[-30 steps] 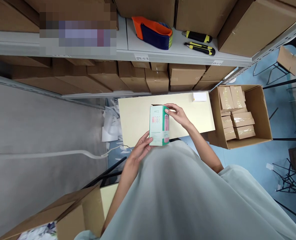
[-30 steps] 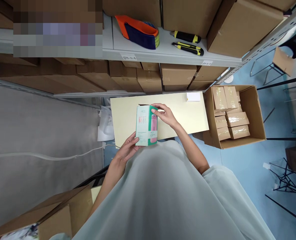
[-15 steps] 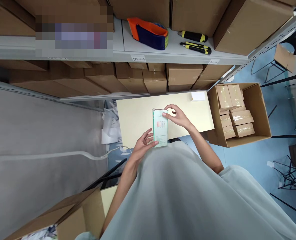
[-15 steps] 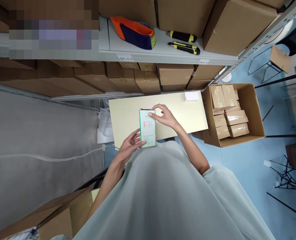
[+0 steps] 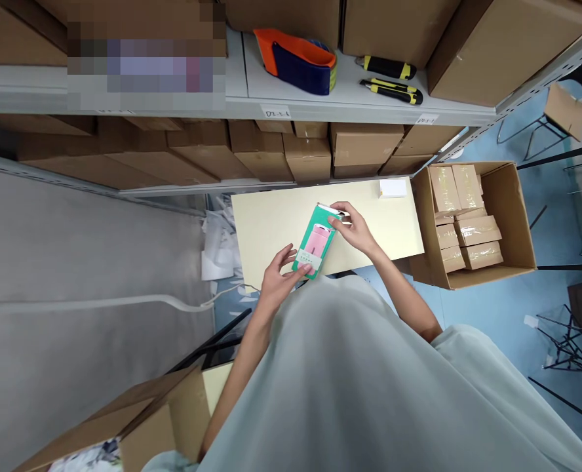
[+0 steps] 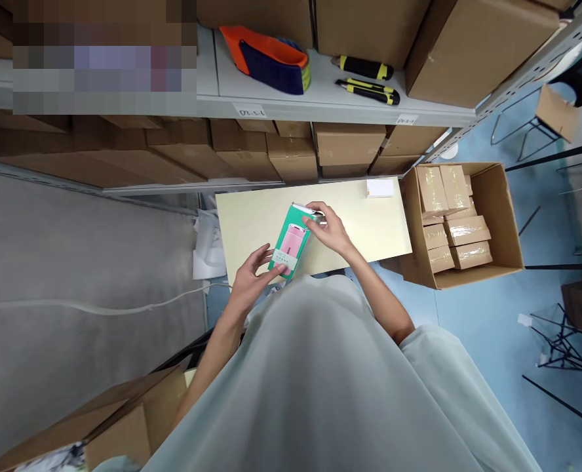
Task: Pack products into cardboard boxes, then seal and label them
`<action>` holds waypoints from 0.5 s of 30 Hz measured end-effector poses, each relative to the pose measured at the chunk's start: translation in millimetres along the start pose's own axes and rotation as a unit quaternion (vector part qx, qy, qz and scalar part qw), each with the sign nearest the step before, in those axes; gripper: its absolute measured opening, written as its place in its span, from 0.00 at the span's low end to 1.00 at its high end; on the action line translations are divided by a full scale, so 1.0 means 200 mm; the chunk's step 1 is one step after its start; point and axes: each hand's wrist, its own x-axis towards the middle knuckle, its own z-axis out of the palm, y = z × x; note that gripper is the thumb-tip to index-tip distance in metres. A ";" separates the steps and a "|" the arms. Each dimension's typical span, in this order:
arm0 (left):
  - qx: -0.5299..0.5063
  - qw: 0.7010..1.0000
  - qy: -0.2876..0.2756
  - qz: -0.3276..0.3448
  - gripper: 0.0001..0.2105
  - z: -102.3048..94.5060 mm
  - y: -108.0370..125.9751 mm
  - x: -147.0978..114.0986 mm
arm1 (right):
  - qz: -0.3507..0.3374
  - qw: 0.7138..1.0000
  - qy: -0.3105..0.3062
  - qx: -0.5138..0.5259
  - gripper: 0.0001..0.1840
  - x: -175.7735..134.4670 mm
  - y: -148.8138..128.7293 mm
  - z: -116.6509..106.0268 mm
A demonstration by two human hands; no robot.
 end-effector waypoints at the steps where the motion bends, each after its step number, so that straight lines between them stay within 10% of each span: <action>1: -0.032 0.999 -0.019 -0.023 0.45 -0.02 -0.01 0.02 | 0.003 1.000 -0.007 0.016 0.23 0.01 0.00 -0.01; 7: -0.142 0.970 -0.148 -0.130 0.40 -0.10 0.01 0.07 | 0.052 0.994 -0.050 0.084 0.28 0.03 0.00 -0.04; 15: -0.012 0.999 -0.005 -0.045 0.39 0.01 0.02 0.07 | 0.011 1.000 0.001 0.001 0.24 0.10 0.06 0.04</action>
